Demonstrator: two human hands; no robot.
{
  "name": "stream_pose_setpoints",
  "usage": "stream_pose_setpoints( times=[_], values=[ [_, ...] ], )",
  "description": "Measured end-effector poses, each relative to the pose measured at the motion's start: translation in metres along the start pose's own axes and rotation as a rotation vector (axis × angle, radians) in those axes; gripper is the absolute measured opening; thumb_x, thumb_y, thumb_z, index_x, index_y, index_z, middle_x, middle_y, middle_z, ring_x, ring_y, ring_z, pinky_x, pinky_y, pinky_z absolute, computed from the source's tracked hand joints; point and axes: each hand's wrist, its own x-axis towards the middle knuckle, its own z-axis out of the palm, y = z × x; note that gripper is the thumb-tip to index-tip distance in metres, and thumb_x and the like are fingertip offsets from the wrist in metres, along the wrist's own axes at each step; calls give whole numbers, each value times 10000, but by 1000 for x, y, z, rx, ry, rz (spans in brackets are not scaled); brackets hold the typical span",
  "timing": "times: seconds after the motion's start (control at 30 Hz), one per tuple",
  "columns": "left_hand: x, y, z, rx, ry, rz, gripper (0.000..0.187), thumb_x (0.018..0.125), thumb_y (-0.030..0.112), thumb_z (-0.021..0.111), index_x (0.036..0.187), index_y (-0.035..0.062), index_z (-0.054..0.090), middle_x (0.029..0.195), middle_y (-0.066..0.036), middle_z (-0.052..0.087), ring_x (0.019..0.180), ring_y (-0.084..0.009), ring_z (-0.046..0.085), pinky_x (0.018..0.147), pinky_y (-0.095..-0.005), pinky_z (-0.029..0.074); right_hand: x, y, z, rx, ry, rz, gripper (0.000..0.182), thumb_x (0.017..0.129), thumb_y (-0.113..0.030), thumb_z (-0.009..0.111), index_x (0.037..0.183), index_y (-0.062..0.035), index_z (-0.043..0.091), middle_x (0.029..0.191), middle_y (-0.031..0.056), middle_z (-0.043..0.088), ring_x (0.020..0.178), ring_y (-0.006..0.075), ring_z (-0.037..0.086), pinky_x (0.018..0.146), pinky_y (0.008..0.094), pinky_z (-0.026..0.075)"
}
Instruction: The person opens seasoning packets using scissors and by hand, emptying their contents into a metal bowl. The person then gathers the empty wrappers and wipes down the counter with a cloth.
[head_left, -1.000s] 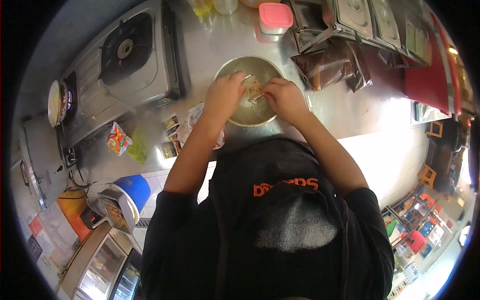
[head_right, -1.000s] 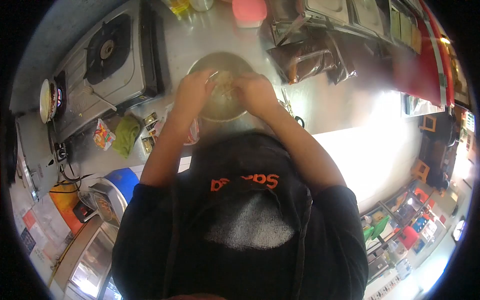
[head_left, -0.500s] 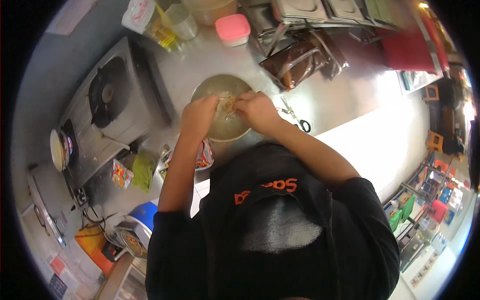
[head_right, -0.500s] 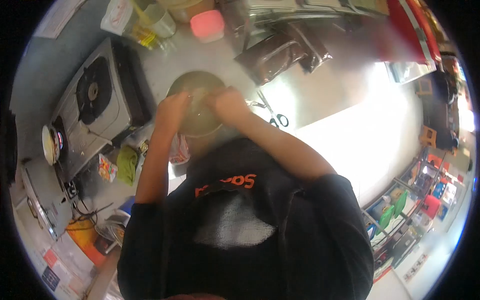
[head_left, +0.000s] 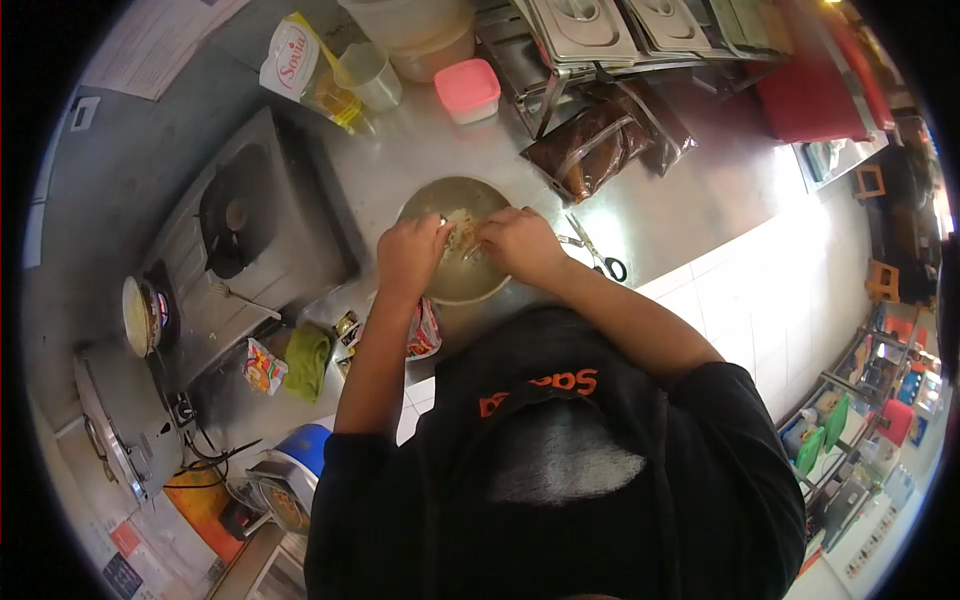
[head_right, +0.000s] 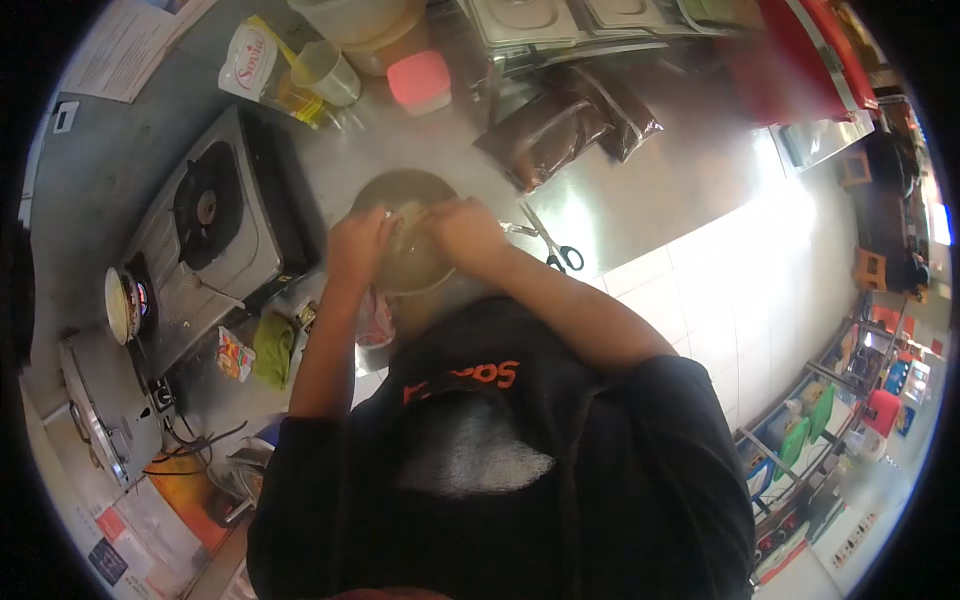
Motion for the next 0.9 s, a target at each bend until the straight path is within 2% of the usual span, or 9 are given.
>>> stream_pose_setpoints(
  times=[0.17,0.2,0.27,0.33,0.47,0.6,0.67,0.8,0.9],
  values=[
    [-2,-14,18,-121,253,107,122,867,170,643,816,62,624,780,-149,652,762,-357,635,671,-462,497,-1,-7,-8,-104,-63,27,91,787,-173,689,865,-131,710,895,24,665,930,236,641,835,427,488],
    [-4,-15,18,-123,250,100,122,867,170,643,816,62,624,780,-149,652,762,-357,635,671,-462,497,-2,-5,-5,-129,-23,24,91,791,-157,683,868,-119,709,887,38,663,920,251,642,835,430,496],
    [-7,-18,17,-375,203,85,122,875,171,630,832,58,647,776,-158,645,757,-370,629,683,-468,495,-3,1,3,-152,16,18,91,794,-142,677,872,-107,708,879,52,661,911,266,644,835,433,504],
    [-9,-13,14,-286,161,13,115,877,164,622,848,60,663,794,-165,652,769,-374,632,694,-464,499,-2,6,9,230,46,-2,109,804,-100,653,897,-69,699,893,90,654,892,308,641,819,429,520],
    [-11,-3,10,-32,22,-136,117,875,157,611,870,65,683,830,-169,665,789,-382,637,719,-461,506,-4,9,7,226,-80,5,143,820,-121,614,937,-72,680,978,113,653,975,326,621,865,424,507],
    [-27,1,25,-161,147,-107,136,871,176,619,809,60,654,817,-160,664,780,-376,638,715,-468,505,-13,22,2,176,-89,-25,151,807,-80,627,945,-56,685,958,119,648,918,326,632,821,419,520],
    [-36,4,29,-255,77,-17,190,878,194,616,752,52,615,790,-149,652,768,-375,632,704,-476,502,-22,32,-5,171,-54,-76,137,796,-57,649,926,-43,691,917,122,644,874,328,638,786,418,529],
    [-37,46,11,-231,-16,-80,171,861,181,623,754,48,614,802,-146,659,789,-365,638,706,-469,504,-48,48,-25,194,-107,-98,125,808,-65,648,924,-50,692,916,107,644,870,317,639,777,411,531],
    [-34,64,8,-74,-76,-82,135,833,155,626,768,40,603,815,-140,663,795,-361,638,705,-465,502,-65,58,-36,218,-151,-84,118,812,-72,652,921,-52,693,924,97,647,874,311,640,762,401,533]
  ],
)
